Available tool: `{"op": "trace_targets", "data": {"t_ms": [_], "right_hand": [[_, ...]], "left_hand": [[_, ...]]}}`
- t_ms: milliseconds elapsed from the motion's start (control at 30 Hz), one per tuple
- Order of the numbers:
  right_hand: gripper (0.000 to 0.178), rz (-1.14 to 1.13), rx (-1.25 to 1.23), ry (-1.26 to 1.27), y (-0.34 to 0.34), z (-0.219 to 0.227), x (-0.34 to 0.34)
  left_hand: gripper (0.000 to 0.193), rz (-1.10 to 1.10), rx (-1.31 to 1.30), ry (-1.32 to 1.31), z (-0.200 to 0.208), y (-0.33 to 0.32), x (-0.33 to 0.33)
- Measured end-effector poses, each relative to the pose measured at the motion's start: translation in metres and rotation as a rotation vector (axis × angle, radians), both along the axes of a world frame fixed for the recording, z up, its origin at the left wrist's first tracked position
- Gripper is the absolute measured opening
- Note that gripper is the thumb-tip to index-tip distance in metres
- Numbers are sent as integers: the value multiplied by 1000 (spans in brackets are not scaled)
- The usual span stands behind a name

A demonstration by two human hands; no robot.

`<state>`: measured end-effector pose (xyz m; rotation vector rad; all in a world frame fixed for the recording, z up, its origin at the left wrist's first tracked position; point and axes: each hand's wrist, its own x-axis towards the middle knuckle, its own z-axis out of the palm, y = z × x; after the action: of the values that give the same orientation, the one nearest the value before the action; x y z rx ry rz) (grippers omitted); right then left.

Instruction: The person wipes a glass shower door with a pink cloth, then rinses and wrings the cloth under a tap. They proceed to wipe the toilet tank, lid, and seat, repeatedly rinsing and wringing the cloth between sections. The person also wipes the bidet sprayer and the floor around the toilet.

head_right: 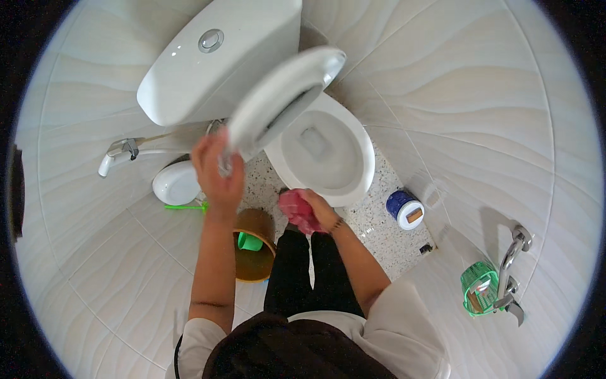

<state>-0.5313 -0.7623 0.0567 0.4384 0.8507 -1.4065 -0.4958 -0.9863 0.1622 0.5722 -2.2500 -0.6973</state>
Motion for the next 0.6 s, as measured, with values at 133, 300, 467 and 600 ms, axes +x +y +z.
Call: {"op": "trace_targets", "data": {"t_ms": [133, 300, 467, 600], "right_hand": [[58, -281, -80, -19, 89, 54, -14], [62, -440, 59, 381, 122, 89, -12], [45, -407, 319, 310, 163, 20, -11], [26, -370, 356, 83, 191, -59, -16]], "left_hand": [[50, -460, 209, -143, 0, 70, 20], [74, -783, 82, -344, -47, 147, 9], [76, -810, -19, -444, -124, 202, 10], [53, -792, -191, -457, -191, 232, 9]]}}
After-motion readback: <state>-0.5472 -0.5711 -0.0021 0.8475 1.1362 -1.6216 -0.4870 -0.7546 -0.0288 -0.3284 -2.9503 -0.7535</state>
